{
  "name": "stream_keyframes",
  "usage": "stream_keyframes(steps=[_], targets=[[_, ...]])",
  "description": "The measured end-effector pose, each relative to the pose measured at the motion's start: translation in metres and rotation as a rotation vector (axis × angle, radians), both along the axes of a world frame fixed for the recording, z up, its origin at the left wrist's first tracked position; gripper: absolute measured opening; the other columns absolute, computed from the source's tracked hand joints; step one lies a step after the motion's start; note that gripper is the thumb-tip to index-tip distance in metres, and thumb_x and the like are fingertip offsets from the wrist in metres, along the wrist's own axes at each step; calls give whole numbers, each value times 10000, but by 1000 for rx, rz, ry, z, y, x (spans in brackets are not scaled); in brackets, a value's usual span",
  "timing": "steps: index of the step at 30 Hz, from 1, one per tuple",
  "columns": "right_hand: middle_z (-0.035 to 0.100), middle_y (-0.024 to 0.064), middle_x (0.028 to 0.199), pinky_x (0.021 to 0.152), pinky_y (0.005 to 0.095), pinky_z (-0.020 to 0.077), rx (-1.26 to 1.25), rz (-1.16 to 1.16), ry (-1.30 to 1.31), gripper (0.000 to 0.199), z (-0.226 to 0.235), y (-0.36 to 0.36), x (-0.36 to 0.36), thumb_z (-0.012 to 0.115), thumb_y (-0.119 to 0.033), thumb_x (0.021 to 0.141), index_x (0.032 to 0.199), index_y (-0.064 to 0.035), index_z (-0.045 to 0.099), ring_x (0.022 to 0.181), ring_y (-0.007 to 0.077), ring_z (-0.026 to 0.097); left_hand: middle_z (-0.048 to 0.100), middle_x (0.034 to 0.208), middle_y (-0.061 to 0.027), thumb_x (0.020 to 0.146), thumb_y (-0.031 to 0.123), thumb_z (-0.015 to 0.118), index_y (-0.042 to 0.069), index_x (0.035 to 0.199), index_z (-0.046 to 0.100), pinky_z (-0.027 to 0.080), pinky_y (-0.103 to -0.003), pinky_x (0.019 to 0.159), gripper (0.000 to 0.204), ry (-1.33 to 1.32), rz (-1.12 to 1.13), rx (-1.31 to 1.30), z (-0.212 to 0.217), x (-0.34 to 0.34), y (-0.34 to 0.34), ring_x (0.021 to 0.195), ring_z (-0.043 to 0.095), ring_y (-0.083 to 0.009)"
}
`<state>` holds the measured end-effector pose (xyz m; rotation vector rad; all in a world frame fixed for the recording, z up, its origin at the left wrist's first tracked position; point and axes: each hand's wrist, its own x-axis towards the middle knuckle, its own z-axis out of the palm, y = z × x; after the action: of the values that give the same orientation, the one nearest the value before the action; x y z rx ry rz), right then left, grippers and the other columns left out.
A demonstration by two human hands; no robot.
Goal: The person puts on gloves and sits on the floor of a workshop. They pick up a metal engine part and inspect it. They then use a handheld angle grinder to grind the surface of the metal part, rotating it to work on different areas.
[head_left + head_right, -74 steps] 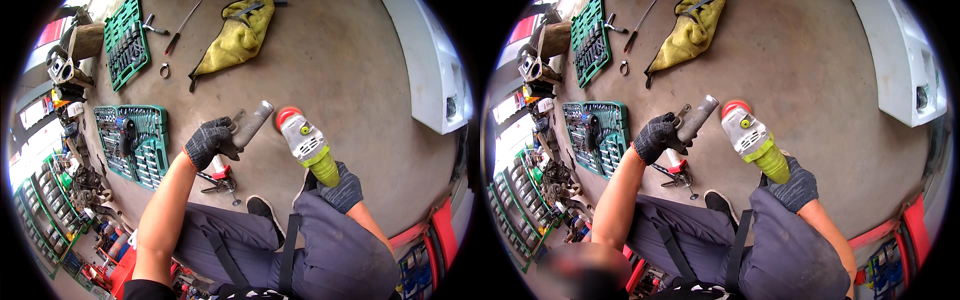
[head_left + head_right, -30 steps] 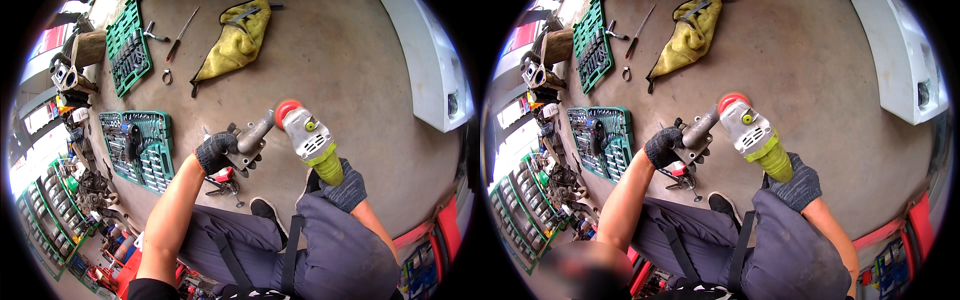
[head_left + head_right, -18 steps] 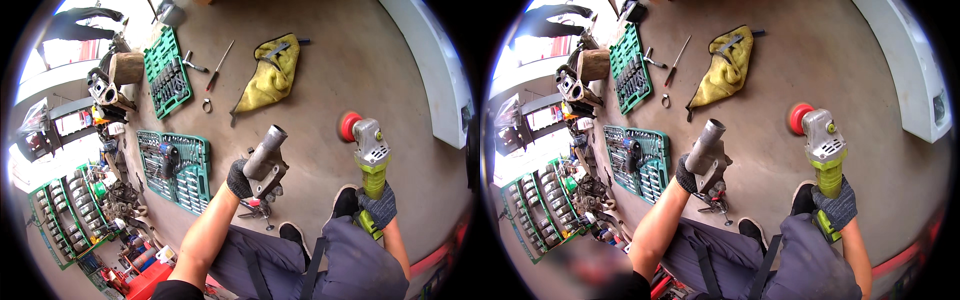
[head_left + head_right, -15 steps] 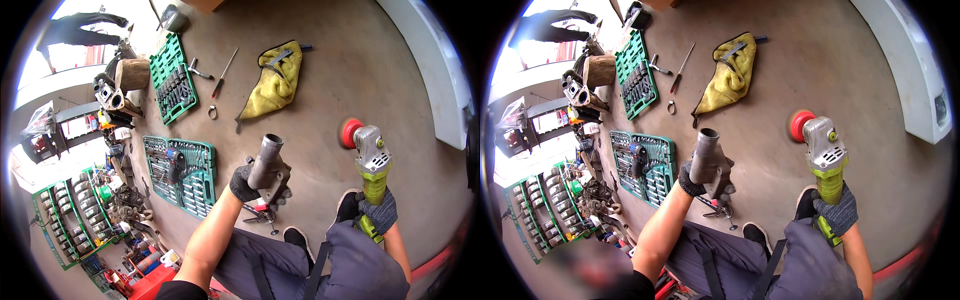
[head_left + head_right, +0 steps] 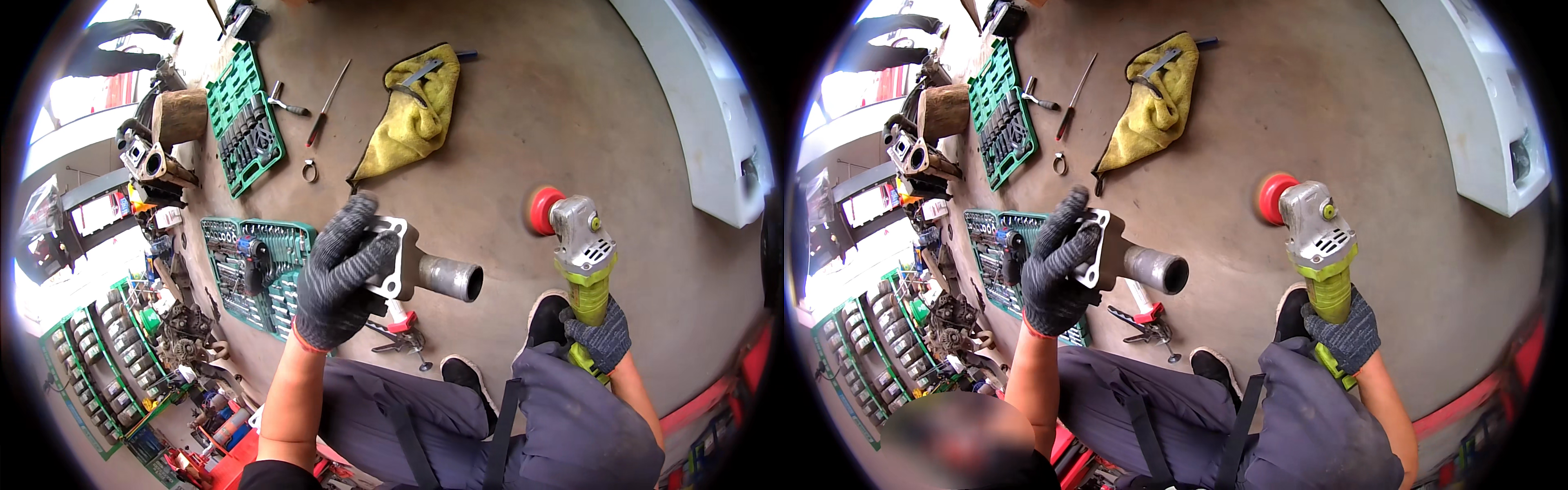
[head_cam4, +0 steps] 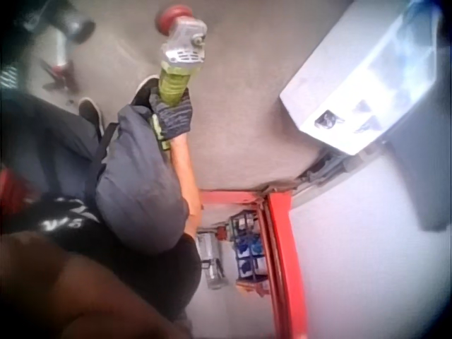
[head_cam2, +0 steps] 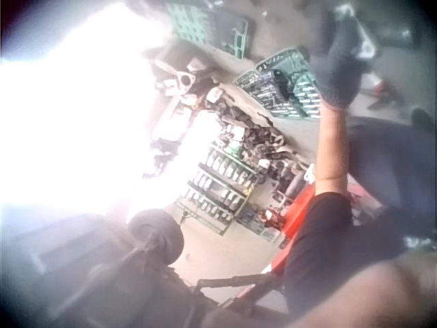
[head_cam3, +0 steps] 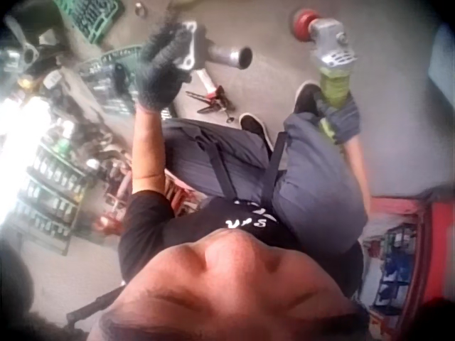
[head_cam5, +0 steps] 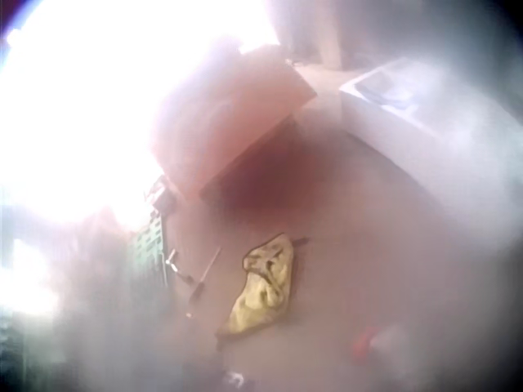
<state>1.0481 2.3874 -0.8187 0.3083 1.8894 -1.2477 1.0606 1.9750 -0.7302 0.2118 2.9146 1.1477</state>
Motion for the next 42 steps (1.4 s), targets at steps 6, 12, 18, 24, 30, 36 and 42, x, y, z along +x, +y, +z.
stream_keyframes(steps=[6,12,18,24,30,36,42], targets=[[737,96,955,759,333,568,-25,60,-44,466,3,3,-5,793,-108,750,1170,-6,619,814,180,699,489,1461,-271,709,38,736,116,1266,660,439,-542,1082,567,291,-27,-551,2,16,2,1318,494,-497],[725,125,1023,842,378,549,166,218,59,529,16,-6,-13,844,-241,733,1164,-20,631,924,245,700,552,1379,-248,691,305,796,33,1423,491,392,-528,1096,838,-97,-129,-598,-81,8,7,1265,518,-453],[716,151,1068,869,407,539,210,241,26,540,2,-1,-7,840,-312,742,1151,-32,625,995,302,698,451,1437,-318,750,277,764,51,1450,459,341,-599,1116,796,-90,-57,-595,-159,44,21,1292,472,-490],[722,126,1033,849,387,543,178,181,36,545,1,0,0,848,-263,736,1172,-22,628,944,249,697,395,1459,-369,836,214,678,4,1467,403,317,-646,1110,720,-93,-150,-737,-184,72,25,1309,449,-523],[717,149,1091,895,403,534,194,192,-14,550,-3,-7,0,835,-304,750,1174,-25,621,1019,288,695,401,1470,-337,761,313,783,-11,1487,358,320,-616,1121,902,-254,-153,-375,-151,62,27,1327,439,-512],[715,152,1064,886,406,535,234,267,11,537,-6,-6,6,831,-314,751,1152,-27,620,1012,304,694,569,1329,-297,907,400,691,-38,1417,458,465,-463,1021,712,-495,306,-216,-174,54,3,1202,578,-436],[714,161,1069,887,407,533,172,269,19,534,-9,-8,7,824,-331,756,1146,-31,617,1017,315,693,649,1162,-245,822,521,758,-16,1324,570,506,-435,959,758,-806,401,-155,-151,26,5,1123,634,-389]])
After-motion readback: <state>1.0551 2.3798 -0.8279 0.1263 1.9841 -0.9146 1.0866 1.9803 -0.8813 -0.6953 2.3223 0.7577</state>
